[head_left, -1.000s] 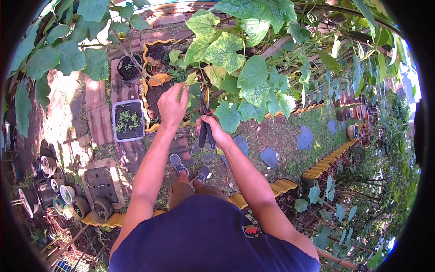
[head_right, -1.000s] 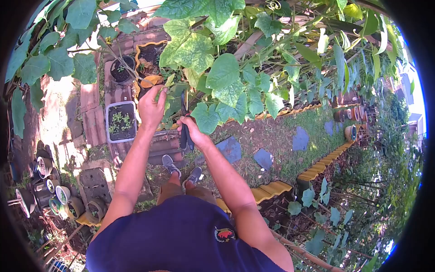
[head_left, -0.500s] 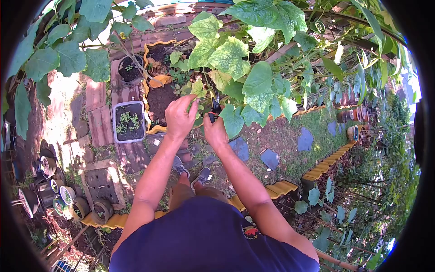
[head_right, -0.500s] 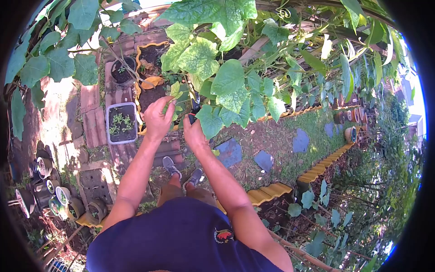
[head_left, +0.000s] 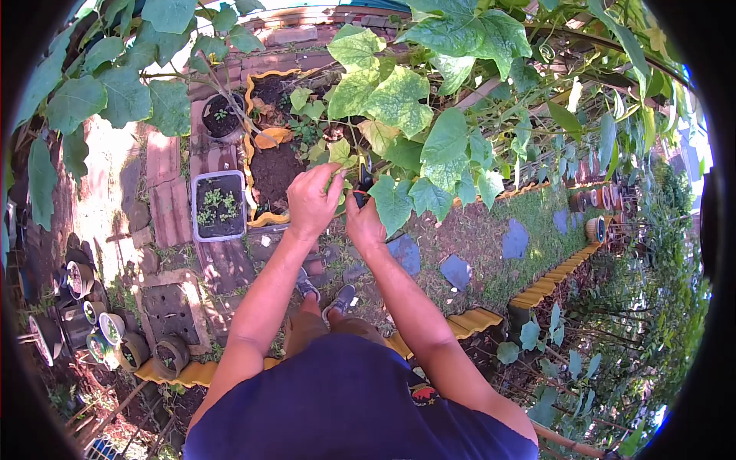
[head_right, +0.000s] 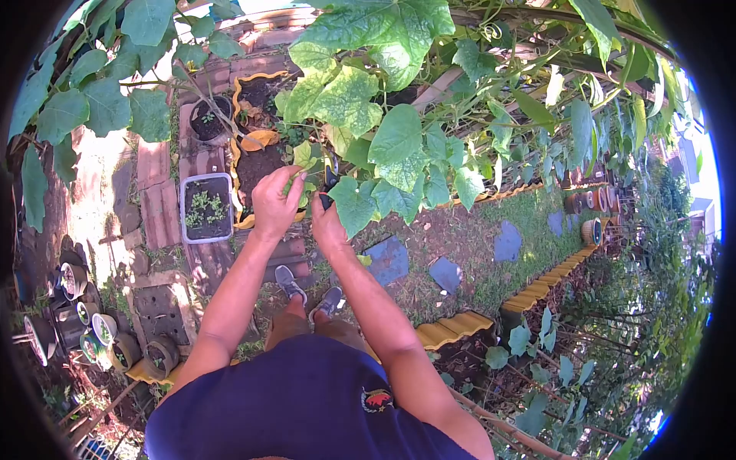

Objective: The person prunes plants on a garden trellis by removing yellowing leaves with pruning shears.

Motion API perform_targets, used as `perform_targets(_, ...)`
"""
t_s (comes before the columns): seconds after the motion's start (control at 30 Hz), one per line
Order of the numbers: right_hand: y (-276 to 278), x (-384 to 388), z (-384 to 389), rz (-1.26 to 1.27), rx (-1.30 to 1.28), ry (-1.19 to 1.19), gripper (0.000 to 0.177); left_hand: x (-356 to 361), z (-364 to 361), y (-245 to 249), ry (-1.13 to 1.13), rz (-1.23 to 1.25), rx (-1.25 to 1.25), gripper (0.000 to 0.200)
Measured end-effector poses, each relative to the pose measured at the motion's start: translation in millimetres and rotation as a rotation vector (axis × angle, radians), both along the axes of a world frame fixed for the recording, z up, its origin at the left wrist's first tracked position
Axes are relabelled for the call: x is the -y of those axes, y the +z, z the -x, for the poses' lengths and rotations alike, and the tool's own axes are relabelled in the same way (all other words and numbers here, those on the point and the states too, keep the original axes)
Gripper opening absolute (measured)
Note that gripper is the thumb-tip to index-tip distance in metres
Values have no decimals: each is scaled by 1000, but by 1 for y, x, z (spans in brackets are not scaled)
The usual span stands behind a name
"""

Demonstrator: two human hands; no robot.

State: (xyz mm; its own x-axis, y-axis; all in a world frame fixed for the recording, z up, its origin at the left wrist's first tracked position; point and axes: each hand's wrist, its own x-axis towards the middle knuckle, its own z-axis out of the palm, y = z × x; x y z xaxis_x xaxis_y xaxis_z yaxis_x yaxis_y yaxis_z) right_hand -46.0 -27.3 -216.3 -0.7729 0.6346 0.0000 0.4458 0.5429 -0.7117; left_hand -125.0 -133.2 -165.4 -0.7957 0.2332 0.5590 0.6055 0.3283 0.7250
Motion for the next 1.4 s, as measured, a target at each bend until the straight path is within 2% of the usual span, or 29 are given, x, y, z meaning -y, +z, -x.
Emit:
perform_targets(0.1,-5,-1,-2,-23,-37,-29,64,0,0,-1,9,-94,57,10)
perform_targets(0.2,-5,1,-9,-67,-38,-59,63,9,-2,1,54,-274,222,18)
perform_targets(0.3,5,2,-22,-27,44,-46,60,16,7,1,89,-321,266,26)
perform_targets(0.33,9,5,-27,3,84,-36,59,17,13,1,89,-246,225,27)
perform_targets(0.43,2,6,-42,-54,-59,-42,45,0,21,3,42,-213,91,24)
perform_targets(0.53,4,5,-52,59,90,-48,48,-26,22,4,-188,-81,147,20)
perform_targets(0.57,6,4,-54,71,140,-43,50,-37,21,1,-249,-73,125,25)
perform_targets(0.6,-10,1,-59,-14,27,-40,57,-46,20,4,-267,-22,120,27)
perform_targets(0.73,-3,3,-65,57,44,-54,63,-72,26,8,-279,187,63,29)
perform_targets(0.83,-2,2,-67,91,73,-81,62,-80,37,6,-205,97,48,25)
perform_targets(0.87,-2,2,-68,86,60,-73,62,-77,41,3,-112,-52,-50,14)
perform_targets(0.97,-2,4,-69,104,29,-53,60,-59,50,-2,-13,-401,169,12)
perform_targets(1.03,6,8,-66,141,25,-41,59,-46,52,-7,-19,-605,395,13)
perform_targets(1.07,9,10,-64,189,19,-32,57,-44,56,-18,-43,-673,427,14)
perform_targets(1.2,3,12,-56,382,-66,36,54,-29,61,-28,-162,-780,519,11)
perform_targets(1.3,3,9,-46,554,-119,87,52,-23,66,-33,-257,-960,735,11)
perform_targets(1.4,23,6,-29,705,-139,119,57,-18,73,-25,-275,-861,672,13)
